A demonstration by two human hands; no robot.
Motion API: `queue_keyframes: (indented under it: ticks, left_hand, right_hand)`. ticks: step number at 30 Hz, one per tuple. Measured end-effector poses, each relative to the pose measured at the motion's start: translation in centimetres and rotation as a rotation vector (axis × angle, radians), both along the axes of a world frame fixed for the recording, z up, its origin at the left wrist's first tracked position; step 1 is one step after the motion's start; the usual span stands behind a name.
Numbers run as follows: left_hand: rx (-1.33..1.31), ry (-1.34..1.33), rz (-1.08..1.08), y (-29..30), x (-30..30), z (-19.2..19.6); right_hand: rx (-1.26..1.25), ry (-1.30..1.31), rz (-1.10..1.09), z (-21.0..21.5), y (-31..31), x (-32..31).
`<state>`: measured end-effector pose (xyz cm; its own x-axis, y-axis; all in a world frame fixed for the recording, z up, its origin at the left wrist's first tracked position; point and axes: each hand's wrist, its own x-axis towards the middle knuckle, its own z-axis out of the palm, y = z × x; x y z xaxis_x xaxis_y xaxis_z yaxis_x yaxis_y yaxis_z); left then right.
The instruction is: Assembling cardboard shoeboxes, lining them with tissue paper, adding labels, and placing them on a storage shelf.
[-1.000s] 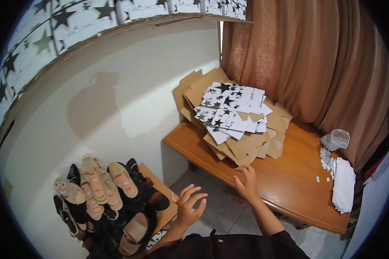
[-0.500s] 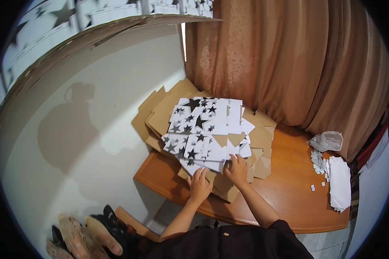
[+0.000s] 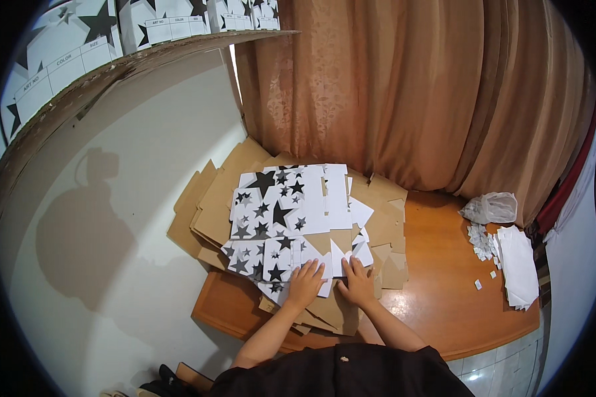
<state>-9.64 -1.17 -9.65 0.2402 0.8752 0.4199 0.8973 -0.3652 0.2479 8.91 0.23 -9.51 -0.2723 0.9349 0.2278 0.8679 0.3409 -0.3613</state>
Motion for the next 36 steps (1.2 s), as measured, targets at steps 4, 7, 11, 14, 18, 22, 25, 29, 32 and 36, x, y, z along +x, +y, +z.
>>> queue_keyframes:
  ticks: [4,7,11,14,18,22,25,29,32,36]
  left_hand:
    - [0.288,-0.082,-0.031,0.8,-2.0,1.0]
    - [0.521,-0.229,0.172,1.3,-4.0,5.5]
    - [0.796,-0.537,0.473,-0.5,-6.4,12.5]
    - [0.95,-0.611,0.551,-2.6,-6.0,15.6]
    - [1.274,-0.746,0.687,-6.2,-4.2,18.9]
    - [1.263,-0.949,0.756,-9.2,2.5,22.6]
    - [1.057,-1.238,0.662,-8.9,8.1,23.0]
    - [1.08,-1.298,0.437,-6.6,13.9,20.6]
    - [0.969,-1.233,0.395,-6.5,19.3,19.7]
    - [0.905,-1.29,0.307,-6.1,25.8,18.5]
  right_hand:
    - [-0.03,-0.005,-0.002,-0.3,0.1,-0.1]
    - [-0.04,0.007,-0.02,-1.2,0.2,0.2]
    - [-0.197,0.087,0.046,1.2,-0.1,0.2]
    - [-0.191,0.447,0.196,0.3,0.6,2.1]
    - [-0.169,0.814,0.163,3.8,0.0,4.0]
    - [-0.442,1.264,0.197,6.8,-1.4,9.9]
    - [-0.461,1.389,0.219,8.0,-4.1,14.8]
    - [-0.602,1.68,0.2,3.2,-5.7,21.3]
    - [-0.749,1.832,0.173,3.0,-8.1,25.4]
    - [-0.662,1.905,0.129,1.2,-9.1,29.8]
